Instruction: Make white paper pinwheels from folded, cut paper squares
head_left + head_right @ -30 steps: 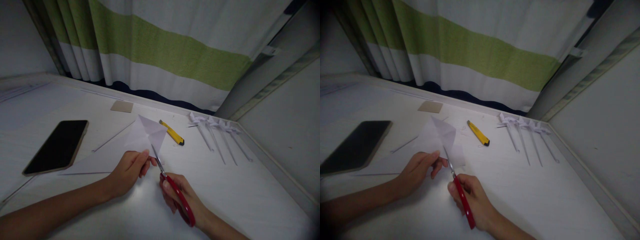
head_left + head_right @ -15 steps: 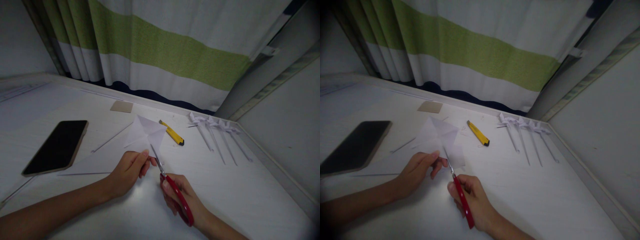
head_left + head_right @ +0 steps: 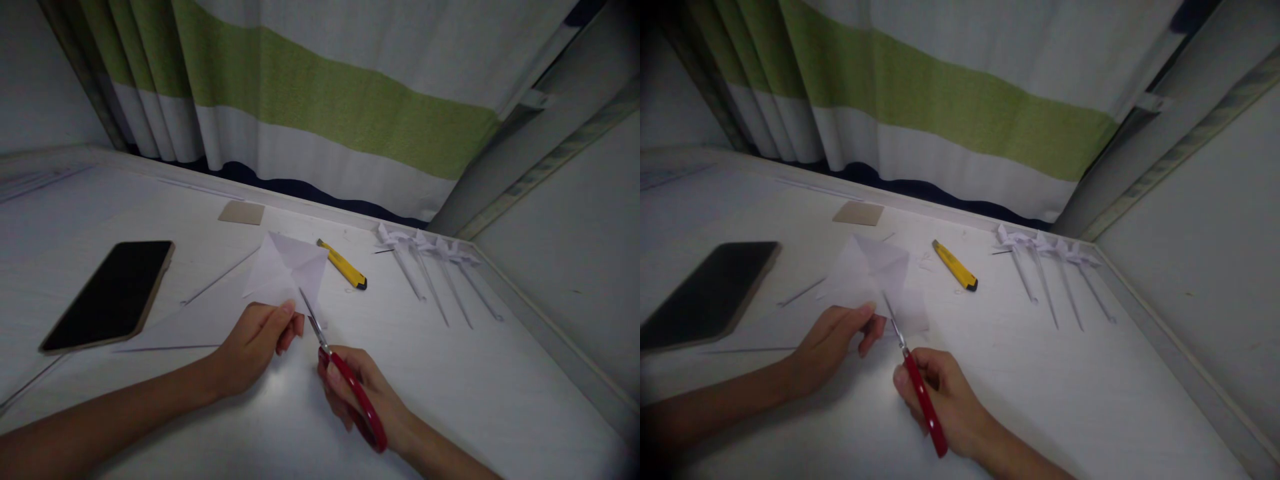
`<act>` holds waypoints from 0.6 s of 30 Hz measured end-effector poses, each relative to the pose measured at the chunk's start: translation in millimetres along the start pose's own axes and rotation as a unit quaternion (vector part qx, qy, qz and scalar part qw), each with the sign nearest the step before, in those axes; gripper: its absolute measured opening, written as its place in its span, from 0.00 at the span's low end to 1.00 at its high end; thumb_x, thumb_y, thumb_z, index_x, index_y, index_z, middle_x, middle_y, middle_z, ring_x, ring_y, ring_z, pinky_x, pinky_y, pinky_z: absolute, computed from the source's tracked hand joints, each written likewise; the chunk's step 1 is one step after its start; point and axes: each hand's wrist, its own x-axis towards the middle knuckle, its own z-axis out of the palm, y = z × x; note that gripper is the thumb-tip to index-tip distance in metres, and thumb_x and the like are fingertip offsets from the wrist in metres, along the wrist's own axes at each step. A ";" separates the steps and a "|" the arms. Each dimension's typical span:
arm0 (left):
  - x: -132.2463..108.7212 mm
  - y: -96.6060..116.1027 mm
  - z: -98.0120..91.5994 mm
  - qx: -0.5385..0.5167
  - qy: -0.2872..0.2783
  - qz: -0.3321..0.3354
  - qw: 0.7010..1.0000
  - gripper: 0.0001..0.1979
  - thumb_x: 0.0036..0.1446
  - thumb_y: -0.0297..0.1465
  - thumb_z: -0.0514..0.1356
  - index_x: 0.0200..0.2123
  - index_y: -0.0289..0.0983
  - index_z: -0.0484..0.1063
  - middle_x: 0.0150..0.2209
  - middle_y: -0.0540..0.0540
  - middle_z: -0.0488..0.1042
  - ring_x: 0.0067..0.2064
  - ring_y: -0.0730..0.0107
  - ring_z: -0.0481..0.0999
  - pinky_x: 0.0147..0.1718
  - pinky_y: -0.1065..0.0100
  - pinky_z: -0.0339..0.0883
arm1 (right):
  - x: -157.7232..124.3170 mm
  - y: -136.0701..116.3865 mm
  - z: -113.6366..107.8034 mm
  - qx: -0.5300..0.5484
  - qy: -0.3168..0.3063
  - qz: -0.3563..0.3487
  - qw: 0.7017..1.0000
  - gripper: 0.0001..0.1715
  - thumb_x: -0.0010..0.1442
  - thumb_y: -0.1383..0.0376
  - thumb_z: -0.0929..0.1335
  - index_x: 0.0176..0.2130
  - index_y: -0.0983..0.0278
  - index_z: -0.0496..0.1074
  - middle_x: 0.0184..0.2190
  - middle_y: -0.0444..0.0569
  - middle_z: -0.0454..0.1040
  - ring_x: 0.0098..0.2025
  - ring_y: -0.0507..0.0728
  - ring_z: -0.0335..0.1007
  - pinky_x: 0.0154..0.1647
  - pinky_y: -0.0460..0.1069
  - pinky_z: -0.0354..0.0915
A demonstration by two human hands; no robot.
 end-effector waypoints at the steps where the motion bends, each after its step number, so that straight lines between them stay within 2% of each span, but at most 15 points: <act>1: 0.1 1.2 -0.2 0.004 0.000 -0.001 1.000 0.21 0.57 0.38 0.42 0.17 0.36 0.62 0.14 0.55 0.58 0.20 0.75 0.61 0.22 0.73 0.56 | -0.1 -0.4 -0.3 0.000 -0.003 0.001 1.000 0.23 0.50 0.48 0.63 0.23 0.65 0.58 0.12 0.36 0.54 0.13 0.44 0.47 0.12 0.40 0.46; 7: 1.3 7.0 -0.6 0.028 -0.006 -0.001 1.000 0.22 0.57 0.37 0.41 0.13 0.37 0.56 0.13 0.55 0.56 0.19 0.75 0.60 0.22 0.73 0.55 | 0.4 -1.3 0.4 0.006 -0.008 -0.007 1.000 0.23 0.49 0.48 0.63 0.23 0.65 0.58 0.13 0.36 0.54 0.14 0.44 0.47 0.12 0.41 0.46; 11: 1.5 7.2 -0.9 0.031 -0.012 -0.002 0.999 0.22 0.56 0.37 0.41 0.13 0.38 0.56 0.13 0.55 0.56 0.19 0.75 0.60 0.22 0.73 0.55 | 0.7 -1.0 0.7 0.018 -0.009 0.000 1.000 0.22 0.49 0.49 0.64 0.24 0.65 0.58 0.14 0.36 0.54 0.14 0.43 0.46 0.12 0.40 0.45; 18: 0.1 3.5 -0.9 0.006 -0.015 -0.003 1.000 0.22 0.56 0.37 0.42 0.14 0.37 0.57 0.13 0.54 0.57 0.19 0.75 0.60 0.22 0.73 0.56 | 0.0 -4.1 1.3 -0.025 0.002 -0.014 1.000 0.23 0.52 0.49 0.62 0.21 0.65 0.57 0.12 0.37 0.54 0.13 0.44 0.48 0.13 0.41 0.45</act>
